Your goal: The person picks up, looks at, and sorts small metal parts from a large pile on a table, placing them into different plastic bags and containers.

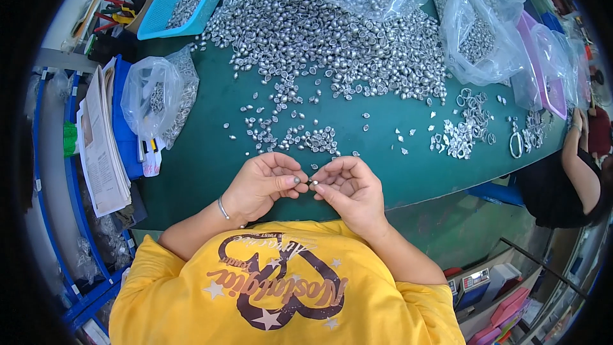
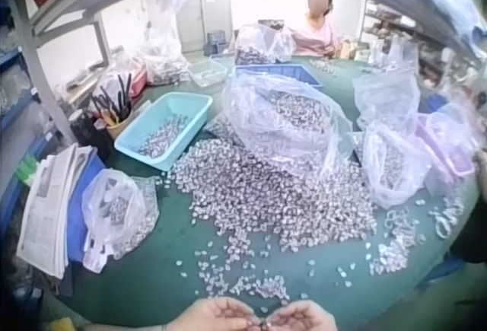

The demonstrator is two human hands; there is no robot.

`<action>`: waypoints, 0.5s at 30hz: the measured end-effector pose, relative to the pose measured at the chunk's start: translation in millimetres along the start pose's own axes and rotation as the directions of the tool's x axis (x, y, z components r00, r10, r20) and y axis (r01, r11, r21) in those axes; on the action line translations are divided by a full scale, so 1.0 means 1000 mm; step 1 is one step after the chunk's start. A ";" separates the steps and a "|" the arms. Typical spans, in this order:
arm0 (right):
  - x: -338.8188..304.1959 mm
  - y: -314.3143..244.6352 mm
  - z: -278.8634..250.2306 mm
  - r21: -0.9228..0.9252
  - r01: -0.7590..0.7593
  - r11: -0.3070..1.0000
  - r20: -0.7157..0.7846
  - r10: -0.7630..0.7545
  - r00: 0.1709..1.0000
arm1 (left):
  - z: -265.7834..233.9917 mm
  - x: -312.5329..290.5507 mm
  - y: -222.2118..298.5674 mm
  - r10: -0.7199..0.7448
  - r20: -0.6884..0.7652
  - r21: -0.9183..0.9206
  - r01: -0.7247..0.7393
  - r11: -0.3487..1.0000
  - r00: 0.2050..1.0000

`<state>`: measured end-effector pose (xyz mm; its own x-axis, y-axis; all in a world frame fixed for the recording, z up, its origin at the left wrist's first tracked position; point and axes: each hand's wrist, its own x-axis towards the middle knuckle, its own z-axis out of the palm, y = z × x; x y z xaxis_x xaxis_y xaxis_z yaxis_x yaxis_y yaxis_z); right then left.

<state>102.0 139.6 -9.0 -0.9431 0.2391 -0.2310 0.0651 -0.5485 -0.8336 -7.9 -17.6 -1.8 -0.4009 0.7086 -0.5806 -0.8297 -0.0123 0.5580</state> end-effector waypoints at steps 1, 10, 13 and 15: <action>0.000 0.000 0.000 -0.002 -0.001 1.000 0.001 0.001 1.000 | -0.001 0.000 -0.001 -0.013 0.005 -0.022 0.013 1.000 1.000; 0.003 -0.019 -0.024 0.343 -0.083 0.936 -0.007 0.091 0.996 | -0.004 -0.005 0.006 0.011 0.024 -0.109 -0.008 0.994 1.000; 0.006 -0.037 -0.039 -0.355 0.083 0.931 -0.223 -0.171 0.960 | -0.018 -0.004 0.017 0.134 -0.011 0.007 -0.134 0.991 0.991; 0.008 -0.046 -0.040 -0.761 0.191 0.620 -0.060 -0.361 0.931 | -0.010 0.001 0.018 0.411 -0.078 0.590 -0.290 0.754 0.908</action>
<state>104.2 199.2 7.0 -0.8820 0.4680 0.0556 0.1081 0.3157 -0.9427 -27.5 -24.5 1.7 -0.7355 0.5836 -0.3443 -0.2798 0.2012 0.9387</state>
